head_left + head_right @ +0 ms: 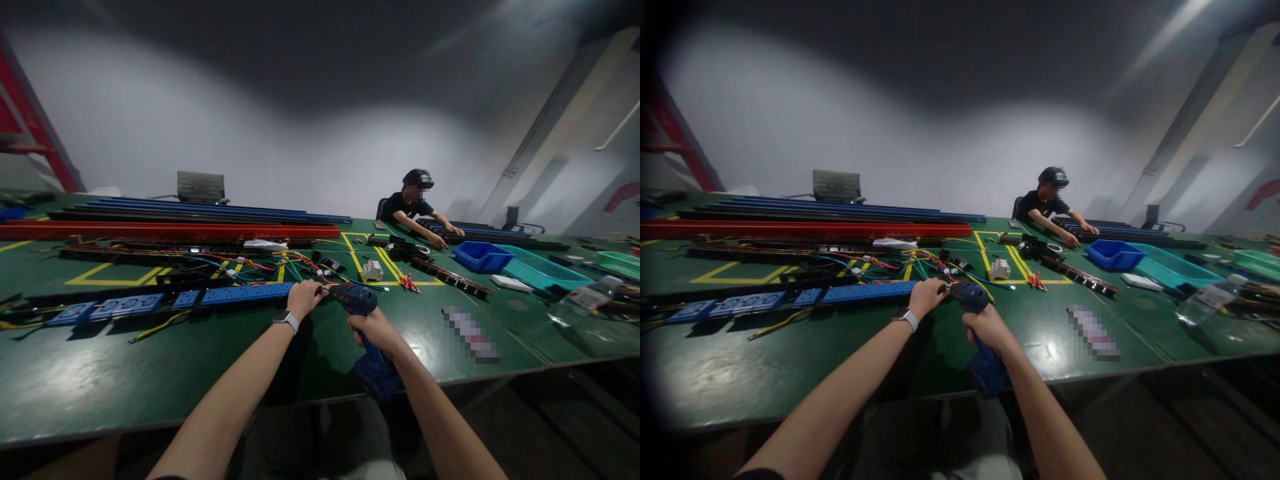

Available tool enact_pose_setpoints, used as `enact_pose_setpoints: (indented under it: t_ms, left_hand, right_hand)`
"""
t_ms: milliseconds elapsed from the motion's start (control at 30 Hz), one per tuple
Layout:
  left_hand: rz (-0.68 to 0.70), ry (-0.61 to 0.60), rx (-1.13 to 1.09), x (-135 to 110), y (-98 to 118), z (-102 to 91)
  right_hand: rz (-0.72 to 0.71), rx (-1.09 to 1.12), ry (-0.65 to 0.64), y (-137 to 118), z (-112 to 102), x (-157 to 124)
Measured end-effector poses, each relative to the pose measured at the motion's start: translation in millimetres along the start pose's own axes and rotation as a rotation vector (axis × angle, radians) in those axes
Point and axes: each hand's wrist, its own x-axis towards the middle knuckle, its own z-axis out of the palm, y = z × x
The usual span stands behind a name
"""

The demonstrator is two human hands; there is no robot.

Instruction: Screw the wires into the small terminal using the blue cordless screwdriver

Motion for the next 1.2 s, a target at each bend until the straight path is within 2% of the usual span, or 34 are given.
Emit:
enact_pose_setpoints:
  t_ms: [1200]
  left_hand:
    - [0.014,0.015,0.016,0.7,-2.3,4.0]
  right_hand:
    - [-0.023,0.008,-0.011,4.6,-0.8,2.9]
